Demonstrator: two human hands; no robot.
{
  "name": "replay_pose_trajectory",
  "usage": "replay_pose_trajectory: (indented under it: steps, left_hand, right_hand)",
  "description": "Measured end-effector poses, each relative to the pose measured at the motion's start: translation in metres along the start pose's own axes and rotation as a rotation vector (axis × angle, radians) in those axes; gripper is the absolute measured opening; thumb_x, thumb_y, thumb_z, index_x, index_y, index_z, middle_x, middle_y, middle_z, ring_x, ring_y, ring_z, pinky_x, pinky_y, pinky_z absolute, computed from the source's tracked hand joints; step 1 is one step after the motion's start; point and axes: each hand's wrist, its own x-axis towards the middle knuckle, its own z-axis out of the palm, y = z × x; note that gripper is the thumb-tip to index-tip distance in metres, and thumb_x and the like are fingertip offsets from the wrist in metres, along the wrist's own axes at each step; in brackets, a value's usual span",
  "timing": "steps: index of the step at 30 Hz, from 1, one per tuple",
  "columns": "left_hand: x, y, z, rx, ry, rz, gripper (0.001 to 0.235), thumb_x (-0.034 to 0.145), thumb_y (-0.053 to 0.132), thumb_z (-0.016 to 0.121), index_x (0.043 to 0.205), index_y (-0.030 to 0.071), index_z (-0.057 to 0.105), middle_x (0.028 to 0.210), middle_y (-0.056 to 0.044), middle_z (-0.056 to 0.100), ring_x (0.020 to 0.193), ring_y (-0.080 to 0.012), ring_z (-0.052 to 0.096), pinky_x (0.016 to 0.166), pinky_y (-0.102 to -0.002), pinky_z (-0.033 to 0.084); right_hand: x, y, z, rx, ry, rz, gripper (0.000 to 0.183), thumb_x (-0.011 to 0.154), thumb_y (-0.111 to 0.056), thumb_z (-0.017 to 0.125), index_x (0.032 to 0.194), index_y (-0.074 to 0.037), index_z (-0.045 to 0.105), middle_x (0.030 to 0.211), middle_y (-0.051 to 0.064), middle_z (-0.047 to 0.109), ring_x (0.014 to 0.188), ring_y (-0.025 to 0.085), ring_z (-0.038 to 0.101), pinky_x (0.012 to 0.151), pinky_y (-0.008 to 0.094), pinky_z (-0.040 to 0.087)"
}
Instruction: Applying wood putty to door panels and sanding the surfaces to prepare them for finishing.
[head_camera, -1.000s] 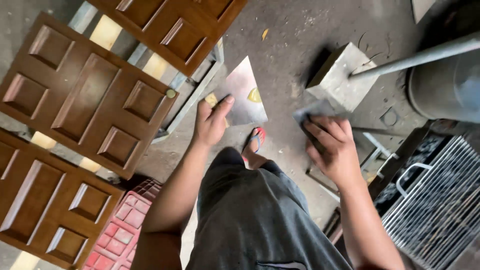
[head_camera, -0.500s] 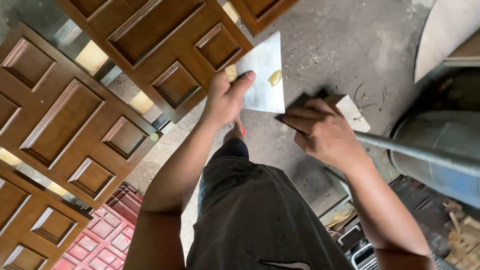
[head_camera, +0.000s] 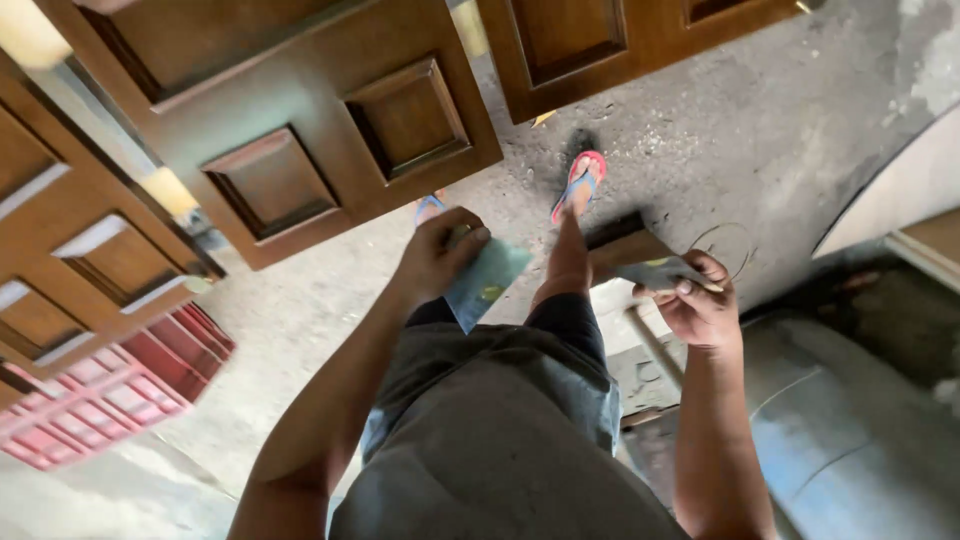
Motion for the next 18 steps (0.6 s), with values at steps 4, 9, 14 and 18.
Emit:
replay_pose_trajectory:
  steps: [4,9,14,18]
  left_hand:
    - [0.052,-0.058,0.078,-0.018,0.153,-0.127,0.039,0.104,0.046,0.064,0.081,0.014,0.066,0.06,-0.01,0.055,0.056,-0.0246,0.054,0.061,-0.039,0.047]
    - [0.093,-0.059,0.163,0.058,0.327,-0.193,0.05,0.105,0.044,0.061,0.067,0.012,0.056,0.049,-0.011,0.051,0.046,-0.0288,0.051,0.051,-0.038,0.045]
    - [0.136,-0.051,0.202,0.29,0.588,-0.109,0.042,0.096,0.039,0.073,0.125,0.015,0.053,0.057,0.001,0.055,0.053,-0.0175,0.062,0.055,-0.032,0.051]
    - [0.156,-0.036,0.196,0.385,0.749,-0.074,0.09,0.098,0.023,0.075,0.163,0.002,0.016,0.078,0.006,0.063,0.067,-0.0043,0.063,0.059,-0.021,0.053]
  right_hand:
    - [0.089,-0.038,-0.072,0.011,-0.037,0.155,0.025,0.09,0.004,0.063,0.112,-0.006,0.065,0.111,0.025,0.074,0.096,0.038,0.078,0.092,0.062,0.059]
    - [0.157,-0.106,-0.133,-0.153,-0.144,0.318,0.018,0.095,0.003,0.057,0.112,-0.001,0.061,0.104,0.022,0.077,0.092,0.035,0.079,0.086,0.058,0.063]
    - [0.19,-0.146,-0.242,-0.364,0.017,0.458,0.027,0.088,0.004,0.069,0.111,-0.008,0.062,0.098,0.011,0.073,0.09,0.022,0.074,0.082,0.039,0.058]
    - [0.215,-0.151,-0.259,-0.46,0.108,0.571,0.022,0.084,-0.004,0.079,0.099,-0.009,0.064,0.093,0.005,0.068,0.087,0.018,0.067,0.074,0.034,0.054]
